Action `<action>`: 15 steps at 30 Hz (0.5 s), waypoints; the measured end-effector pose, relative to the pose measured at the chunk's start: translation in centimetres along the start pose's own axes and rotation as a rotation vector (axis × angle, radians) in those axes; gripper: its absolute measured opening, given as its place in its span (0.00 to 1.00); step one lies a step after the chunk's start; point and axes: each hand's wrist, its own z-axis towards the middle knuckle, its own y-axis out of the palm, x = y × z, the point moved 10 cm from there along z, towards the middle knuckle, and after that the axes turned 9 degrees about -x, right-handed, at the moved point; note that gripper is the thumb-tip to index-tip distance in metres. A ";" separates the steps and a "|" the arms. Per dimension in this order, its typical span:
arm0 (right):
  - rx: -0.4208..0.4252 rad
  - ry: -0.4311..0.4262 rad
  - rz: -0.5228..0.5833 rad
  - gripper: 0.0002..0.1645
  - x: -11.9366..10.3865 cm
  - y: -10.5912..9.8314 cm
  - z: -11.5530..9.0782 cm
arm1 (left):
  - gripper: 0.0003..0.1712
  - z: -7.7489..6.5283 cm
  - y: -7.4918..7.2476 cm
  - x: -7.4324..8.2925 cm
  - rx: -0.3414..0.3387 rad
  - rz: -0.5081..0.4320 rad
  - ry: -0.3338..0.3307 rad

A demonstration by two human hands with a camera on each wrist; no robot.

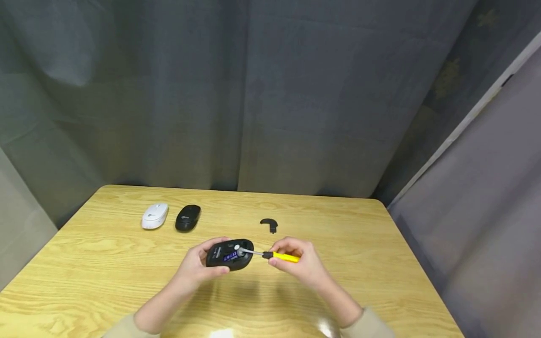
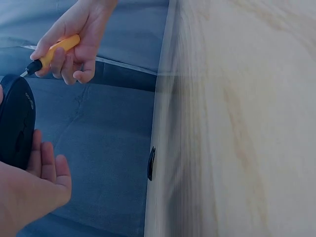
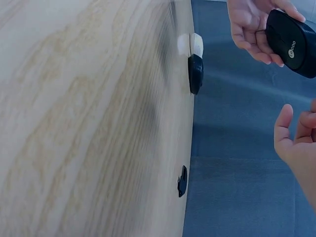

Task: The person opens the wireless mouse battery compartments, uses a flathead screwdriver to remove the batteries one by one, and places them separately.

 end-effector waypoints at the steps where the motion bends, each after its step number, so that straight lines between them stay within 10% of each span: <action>1: 0.004 0.006 0.008 0.10 0.3 0.0 0.0 | 0.37 0.0 0.1 0.0 -0.004 -0.001 0.004; 15: 0.017 -0.015 -0.029 0.14 0.1 -0.7 -0.4 | 0.37 -0.1 -0.2 0.6 0.007 0.111 0.021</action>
